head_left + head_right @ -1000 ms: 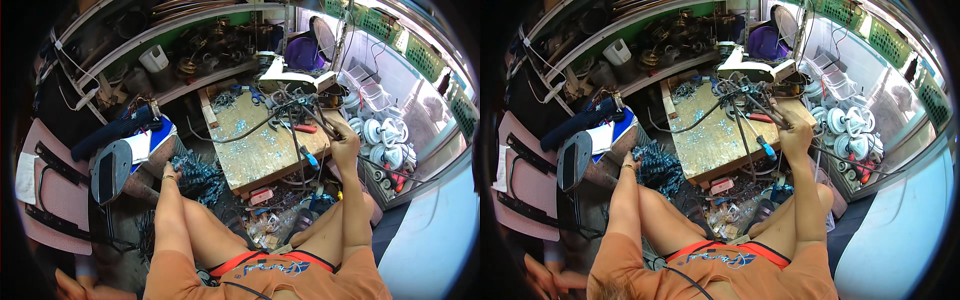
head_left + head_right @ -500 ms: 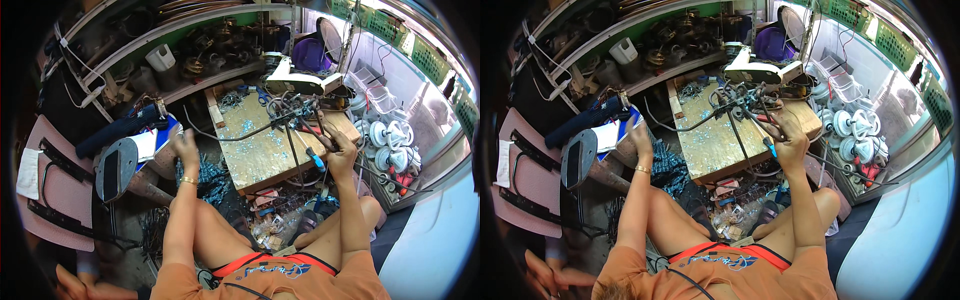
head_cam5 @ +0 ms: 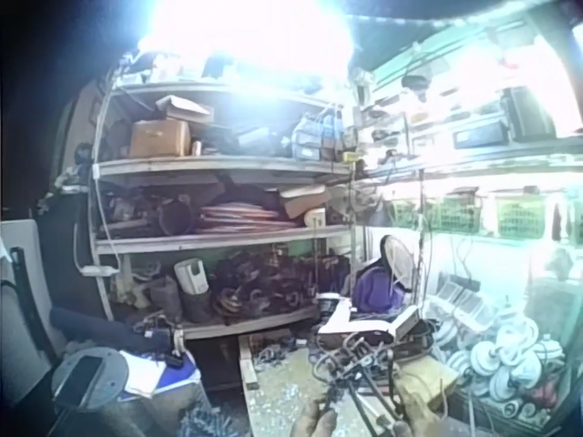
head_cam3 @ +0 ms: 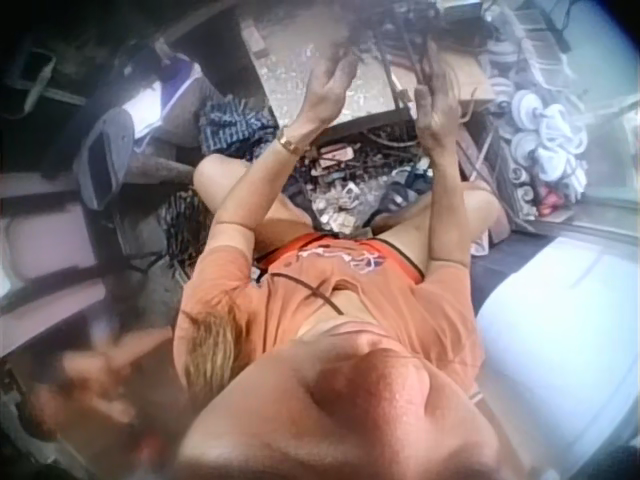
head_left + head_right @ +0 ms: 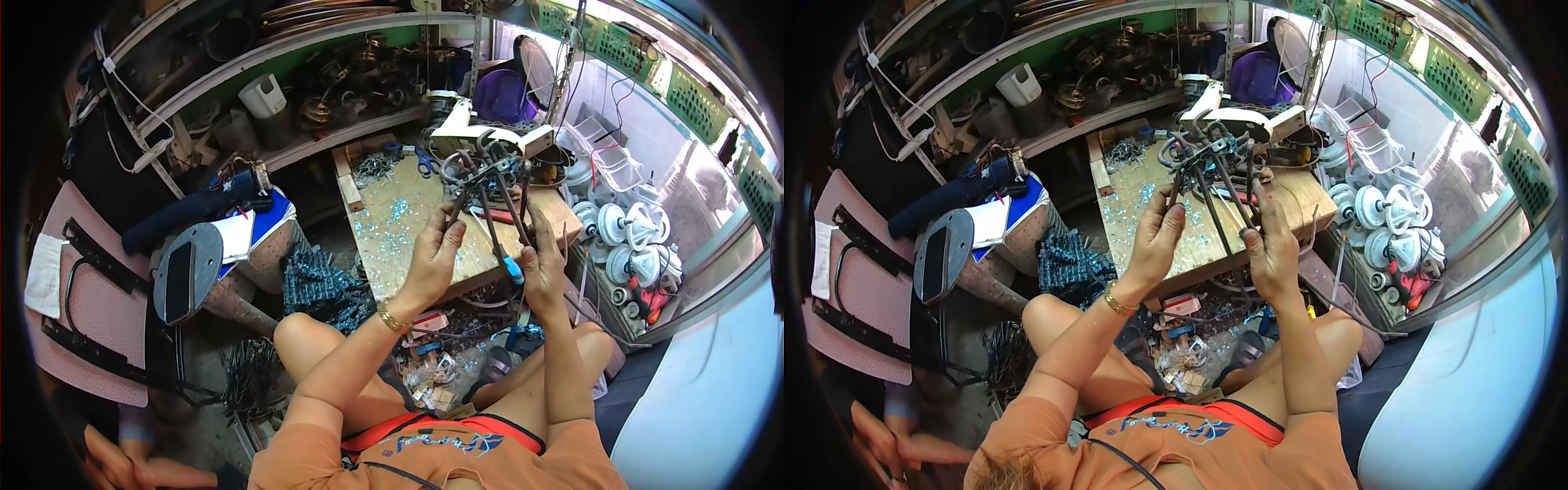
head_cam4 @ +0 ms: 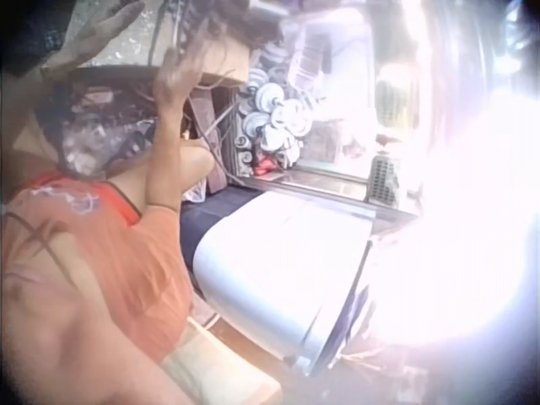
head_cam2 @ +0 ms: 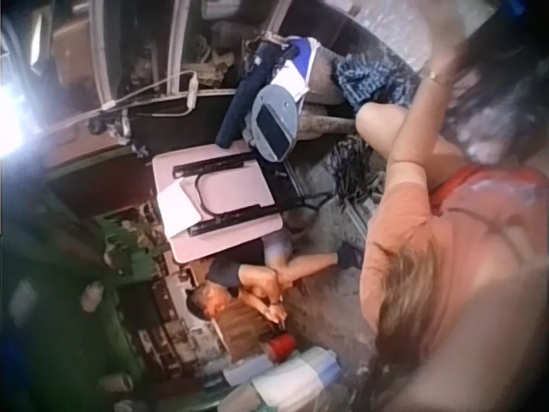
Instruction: The person uses a screwdriver to pry and remove metal components from an air conditioning unit evaporator coil and then uses pliers and a screwdriver to detach wires and parts from a motor assembly.
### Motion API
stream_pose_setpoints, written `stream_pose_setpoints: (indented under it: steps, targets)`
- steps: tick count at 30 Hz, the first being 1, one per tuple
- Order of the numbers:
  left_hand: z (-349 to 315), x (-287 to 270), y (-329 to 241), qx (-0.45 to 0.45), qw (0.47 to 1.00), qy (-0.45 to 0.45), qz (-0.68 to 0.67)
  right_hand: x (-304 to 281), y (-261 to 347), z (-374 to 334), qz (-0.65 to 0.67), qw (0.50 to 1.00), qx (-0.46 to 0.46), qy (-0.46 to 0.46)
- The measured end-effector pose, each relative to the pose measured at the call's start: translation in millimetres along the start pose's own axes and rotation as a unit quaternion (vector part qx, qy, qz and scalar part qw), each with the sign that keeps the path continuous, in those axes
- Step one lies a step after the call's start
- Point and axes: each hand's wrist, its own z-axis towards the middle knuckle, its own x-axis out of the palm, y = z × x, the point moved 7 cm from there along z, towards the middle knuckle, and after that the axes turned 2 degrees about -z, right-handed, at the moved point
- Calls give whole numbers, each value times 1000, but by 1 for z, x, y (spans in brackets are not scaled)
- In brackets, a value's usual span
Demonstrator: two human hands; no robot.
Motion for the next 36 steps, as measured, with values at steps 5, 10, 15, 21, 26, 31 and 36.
stream_pose_setpoints:
  steps: [5, 10, 15, 21, 26, 31, 36]
  targets:
    - [-3, 27, 2, -71, 976, 11, -205, 2, -2, 7, 56, 998, -5, 41]
    - [2, 43, 2, -58, 970, -46, -233, 30, 1, 15, 132, 990, -39, 38]
    - [5, 24, 9, -66, 973, -106, -197, 44, -1, 12, 123, 991, -56, -8]
    - [4, -20, 1, -11, 991, -96, -88, -3, -15, 16, 137, 986, 71, -57]
    - [-5, -25, 11, -31, 991, -93, -89, -5, 14, 22, 56, 996, -43, 50]
    - [-20, -24, 13, -20, 990, -114, -81, -5, 17, -2, 68, 997, -7, 47]
    - [-43, -14, 10, 3, 989, -127, -71, 1, 22, -45, 90, 995, 33, 33]
